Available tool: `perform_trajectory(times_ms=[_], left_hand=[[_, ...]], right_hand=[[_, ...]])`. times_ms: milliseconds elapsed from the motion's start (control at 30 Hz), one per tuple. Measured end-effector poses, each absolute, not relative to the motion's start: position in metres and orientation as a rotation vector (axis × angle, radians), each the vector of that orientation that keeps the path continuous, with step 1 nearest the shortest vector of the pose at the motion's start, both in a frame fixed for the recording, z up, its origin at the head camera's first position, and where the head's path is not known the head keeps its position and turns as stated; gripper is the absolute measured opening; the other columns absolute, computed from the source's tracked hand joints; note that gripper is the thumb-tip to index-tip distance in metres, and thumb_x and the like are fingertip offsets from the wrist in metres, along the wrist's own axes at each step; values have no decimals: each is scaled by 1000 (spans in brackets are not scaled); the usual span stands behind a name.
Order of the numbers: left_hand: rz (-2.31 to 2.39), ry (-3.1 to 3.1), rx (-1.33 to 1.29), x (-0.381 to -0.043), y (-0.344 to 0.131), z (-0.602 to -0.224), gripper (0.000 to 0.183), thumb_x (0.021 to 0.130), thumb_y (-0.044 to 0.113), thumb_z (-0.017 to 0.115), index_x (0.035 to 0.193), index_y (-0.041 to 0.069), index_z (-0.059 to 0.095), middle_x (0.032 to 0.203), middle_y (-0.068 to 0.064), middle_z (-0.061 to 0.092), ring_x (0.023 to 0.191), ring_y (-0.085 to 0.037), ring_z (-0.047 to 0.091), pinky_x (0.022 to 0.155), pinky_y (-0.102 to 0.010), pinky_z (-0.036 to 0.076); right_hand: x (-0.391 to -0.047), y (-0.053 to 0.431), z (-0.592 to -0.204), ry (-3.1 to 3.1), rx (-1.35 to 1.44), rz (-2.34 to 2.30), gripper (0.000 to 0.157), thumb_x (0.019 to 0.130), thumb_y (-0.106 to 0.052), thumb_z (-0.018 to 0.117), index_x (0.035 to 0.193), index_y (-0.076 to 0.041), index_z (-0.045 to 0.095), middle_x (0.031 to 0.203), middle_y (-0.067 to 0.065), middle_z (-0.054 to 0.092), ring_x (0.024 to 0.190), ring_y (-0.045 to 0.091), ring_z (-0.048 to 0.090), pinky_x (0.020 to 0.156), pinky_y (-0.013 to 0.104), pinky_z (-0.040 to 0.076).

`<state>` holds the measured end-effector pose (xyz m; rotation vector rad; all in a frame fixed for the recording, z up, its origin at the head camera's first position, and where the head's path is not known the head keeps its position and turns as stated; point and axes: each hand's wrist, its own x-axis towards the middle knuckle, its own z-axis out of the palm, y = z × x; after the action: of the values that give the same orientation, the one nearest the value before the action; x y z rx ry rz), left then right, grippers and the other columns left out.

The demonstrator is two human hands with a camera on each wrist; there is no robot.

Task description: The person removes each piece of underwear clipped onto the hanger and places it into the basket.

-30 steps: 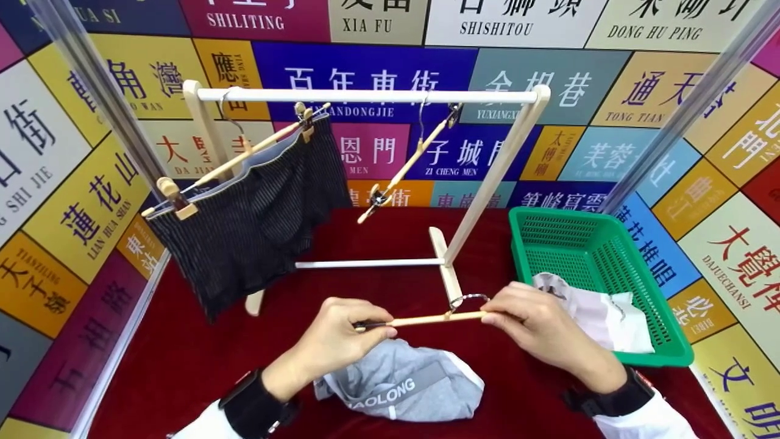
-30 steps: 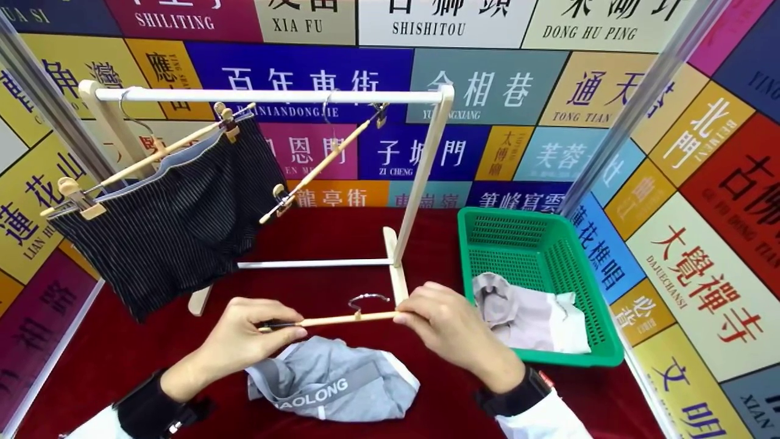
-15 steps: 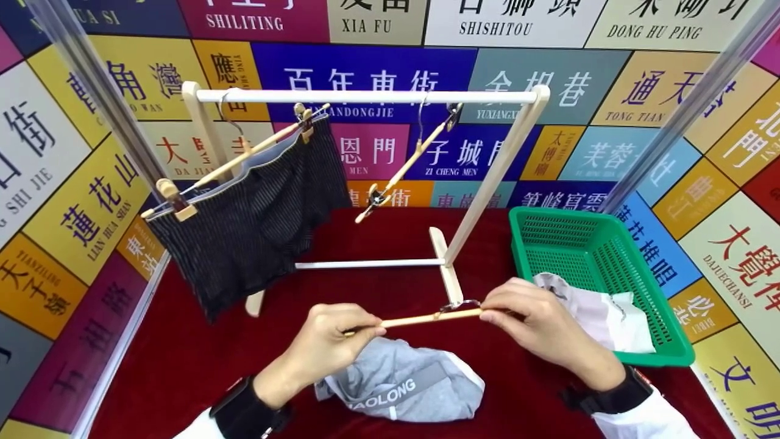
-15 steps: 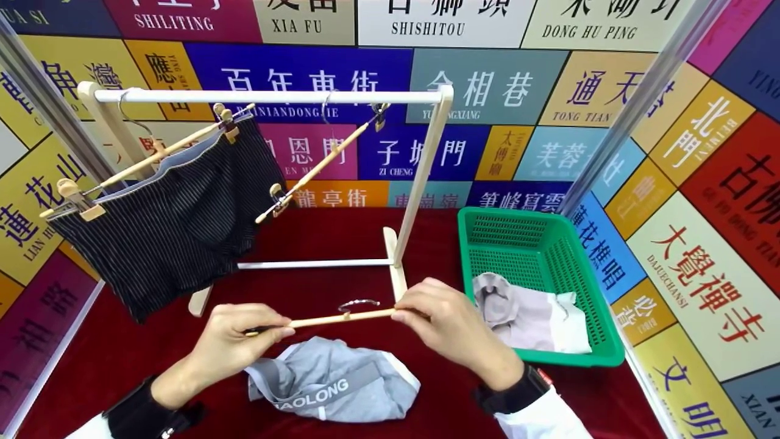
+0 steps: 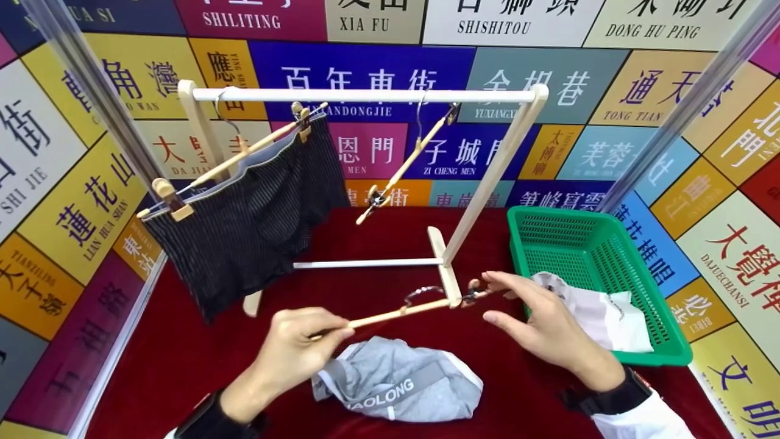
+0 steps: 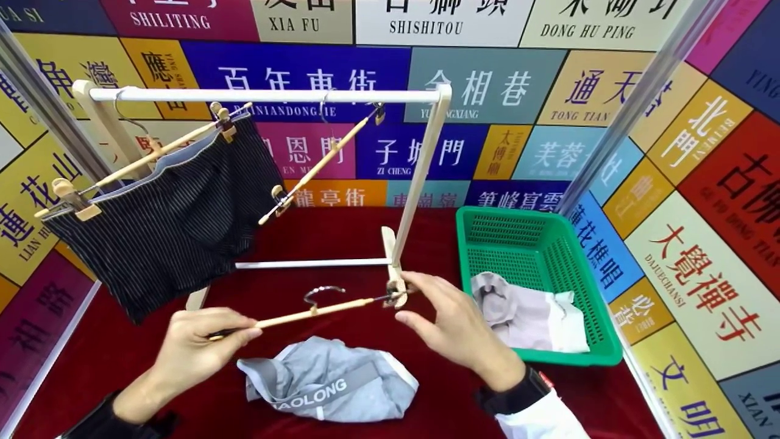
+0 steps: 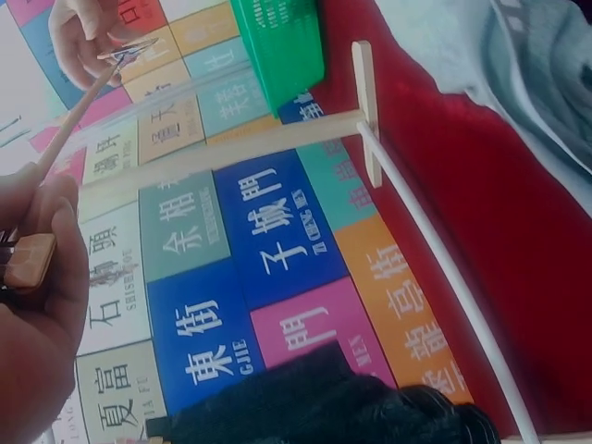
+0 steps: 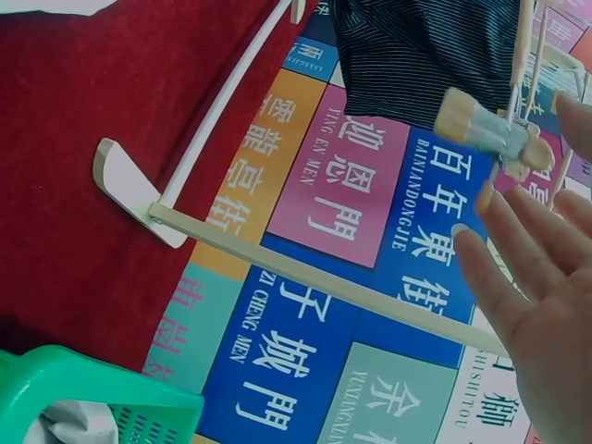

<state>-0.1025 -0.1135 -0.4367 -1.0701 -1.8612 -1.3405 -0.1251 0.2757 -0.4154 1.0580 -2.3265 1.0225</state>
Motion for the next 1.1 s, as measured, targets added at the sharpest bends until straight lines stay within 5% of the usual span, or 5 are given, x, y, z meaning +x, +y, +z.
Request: perform_trajectory(times_ms=[400,600,1100], left_hand=[[-1310,-1904,-765,-92,-146,-430,28,65,-19,87,81,4,81,76,-1,76,63,-13,70,60,-18,55],[-1282,-1883,-713,-91,-163,-426,28,65,-21,86,82,1,81,75,-6,76,63,-9,69,60,-13,53],[-1293,-1868,-538,-89,-187,-408,26,67,-26,81,81,-5,80,73,-15,74,57,-1,66,54,-10,51]], right_hand=[[-126,281,-436,-2278,1117,993,68,74,8,87,138,0,65,129,16,69,113,23,67,96,15,48],[-123,283,-443,-2372,1060,1034,53,80,3,86,130,-4,70,132,12,69,124,23,64,101,16,47],[-121,281,-454,-2370,1050,1040,44,80,3,87,120,-9,75,130,7,71,120,29,66,107,17,42]])
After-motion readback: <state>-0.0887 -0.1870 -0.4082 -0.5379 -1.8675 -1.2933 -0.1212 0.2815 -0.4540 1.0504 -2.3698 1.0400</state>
